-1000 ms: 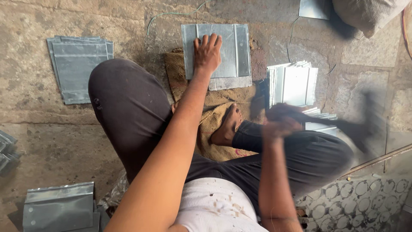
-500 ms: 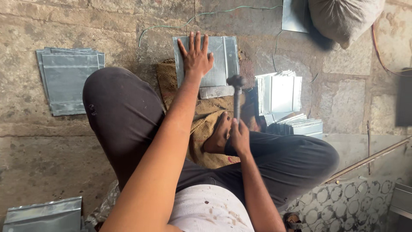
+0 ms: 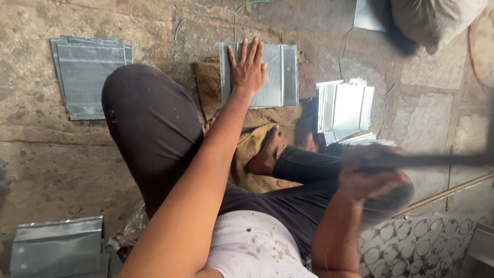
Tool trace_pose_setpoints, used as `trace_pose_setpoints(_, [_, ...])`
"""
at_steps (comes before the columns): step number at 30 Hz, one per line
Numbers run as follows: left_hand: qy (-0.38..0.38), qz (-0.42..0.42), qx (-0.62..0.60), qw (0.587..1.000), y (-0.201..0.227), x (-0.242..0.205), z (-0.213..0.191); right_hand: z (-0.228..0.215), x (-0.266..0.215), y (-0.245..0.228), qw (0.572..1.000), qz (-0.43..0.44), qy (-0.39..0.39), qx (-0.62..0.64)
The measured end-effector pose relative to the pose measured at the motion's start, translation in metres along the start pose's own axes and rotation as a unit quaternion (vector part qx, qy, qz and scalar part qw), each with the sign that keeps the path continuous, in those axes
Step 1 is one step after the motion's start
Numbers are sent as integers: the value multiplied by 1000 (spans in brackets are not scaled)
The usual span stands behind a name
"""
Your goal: The person sits on the floor and uses a hammer to repeatedly strike a rectangular metal sheet placed on a brick. They hold the sheet with one hand while striking it with the other, occasionally flipping the sheet over to work on different sides.
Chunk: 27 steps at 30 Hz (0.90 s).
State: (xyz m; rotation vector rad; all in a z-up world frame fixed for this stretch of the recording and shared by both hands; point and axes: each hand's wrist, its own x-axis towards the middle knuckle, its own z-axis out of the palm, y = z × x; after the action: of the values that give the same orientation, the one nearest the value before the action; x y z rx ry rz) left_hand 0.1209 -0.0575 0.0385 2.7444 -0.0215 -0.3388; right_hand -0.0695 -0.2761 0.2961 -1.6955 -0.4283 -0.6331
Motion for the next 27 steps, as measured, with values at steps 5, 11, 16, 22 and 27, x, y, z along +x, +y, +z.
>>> trace_pose_setpoints(5, [-6, 9, -12, 1000, -1, 2, -1, -14, 15, 18, 979, -164, 49, 111])
trace_pose_setpoints(11, [10, 12, -12, 1000, -2, 1, 6, 30, -139, 142, 910, 153, -157, -352])
trace_pose_setpoints(16, [31, 11, -10, 999, -2, 4, 5, 32, -79, 82, 861, 477, -108, -139])
trace_pose_setpoints(22, [-2, 13, -12, 1000, 1, 5, 6, -11, 28, 2, 963, 104, -63, 239])
trace_pose_setpoints(27, [2, 11, -12, 1000, 1, 4, 5, -11, 14, 48, 969, -203, 130, 55])
